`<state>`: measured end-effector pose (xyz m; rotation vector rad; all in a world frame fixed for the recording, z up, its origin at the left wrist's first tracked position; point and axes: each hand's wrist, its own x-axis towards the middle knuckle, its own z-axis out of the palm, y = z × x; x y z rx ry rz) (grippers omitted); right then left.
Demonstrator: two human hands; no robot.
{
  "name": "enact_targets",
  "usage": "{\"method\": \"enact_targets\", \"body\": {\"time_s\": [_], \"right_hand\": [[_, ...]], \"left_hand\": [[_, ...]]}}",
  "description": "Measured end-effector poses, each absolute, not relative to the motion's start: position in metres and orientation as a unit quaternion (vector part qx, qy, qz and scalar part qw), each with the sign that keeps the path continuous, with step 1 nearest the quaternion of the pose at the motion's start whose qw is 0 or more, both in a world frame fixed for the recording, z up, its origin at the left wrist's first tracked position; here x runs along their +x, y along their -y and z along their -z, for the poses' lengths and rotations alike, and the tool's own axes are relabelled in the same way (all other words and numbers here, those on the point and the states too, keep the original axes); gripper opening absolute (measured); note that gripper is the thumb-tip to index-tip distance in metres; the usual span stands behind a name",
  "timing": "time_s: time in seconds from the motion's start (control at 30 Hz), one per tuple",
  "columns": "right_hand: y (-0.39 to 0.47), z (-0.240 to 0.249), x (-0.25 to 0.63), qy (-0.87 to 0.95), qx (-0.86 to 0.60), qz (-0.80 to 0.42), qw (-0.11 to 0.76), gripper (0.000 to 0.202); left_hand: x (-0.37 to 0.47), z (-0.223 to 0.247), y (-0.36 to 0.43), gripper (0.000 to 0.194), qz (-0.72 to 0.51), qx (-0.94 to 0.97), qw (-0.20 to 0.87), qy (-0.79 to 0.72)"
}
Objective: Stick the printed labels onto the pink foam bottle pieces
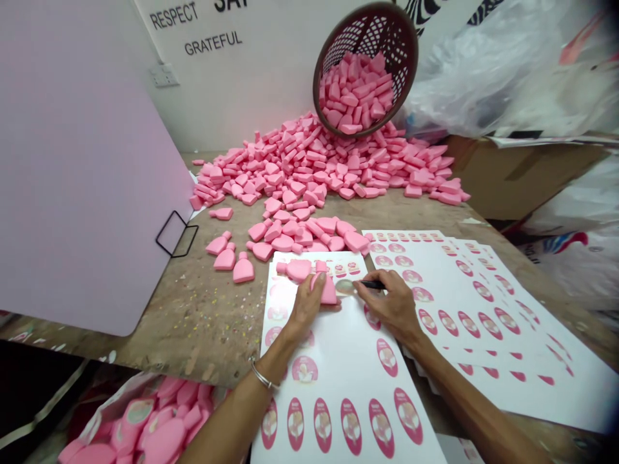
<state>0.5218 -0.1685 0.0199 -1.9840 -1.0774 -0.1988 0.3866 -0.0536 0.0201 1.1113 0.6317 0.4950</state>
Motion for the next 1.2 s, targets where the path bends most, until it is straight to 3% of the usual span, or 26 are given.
{"method": "enact_targets", "body": {"time_s": [0.1, 0.17, 0.5, 1.2], "right_hand": [[0.173, -0.035, 0.519, 0.346, -0.778, -0.015, 0.524, 0.027], [0.174, -0.046, 0.514, 0.337, -0.770, -0.051, 0.540, 0.030], [0.175, -0.074, 0.474, 0.433, -0.720, -0.086, 0.536, 0.020], [0.174, -0.065, 0.468, 0.442, -0.718, -0.091, 0.530, 0.020]], "left_hand": [[0.382, -0.024, 0.053, 0.052, -0.238, 0.456, 0.809, -0.285], [0.377, -0.031, 0.056, 0.056, -0.234, 0.428, 0.820, -0.298], [0.355, -0.061, 0.078, 0.063, -0.211, 0.411, 0.843, -0.275], [0.351, -0.066, 0.083, 0.063, -0.211, 0.410, 0.851, -0.250]]}}
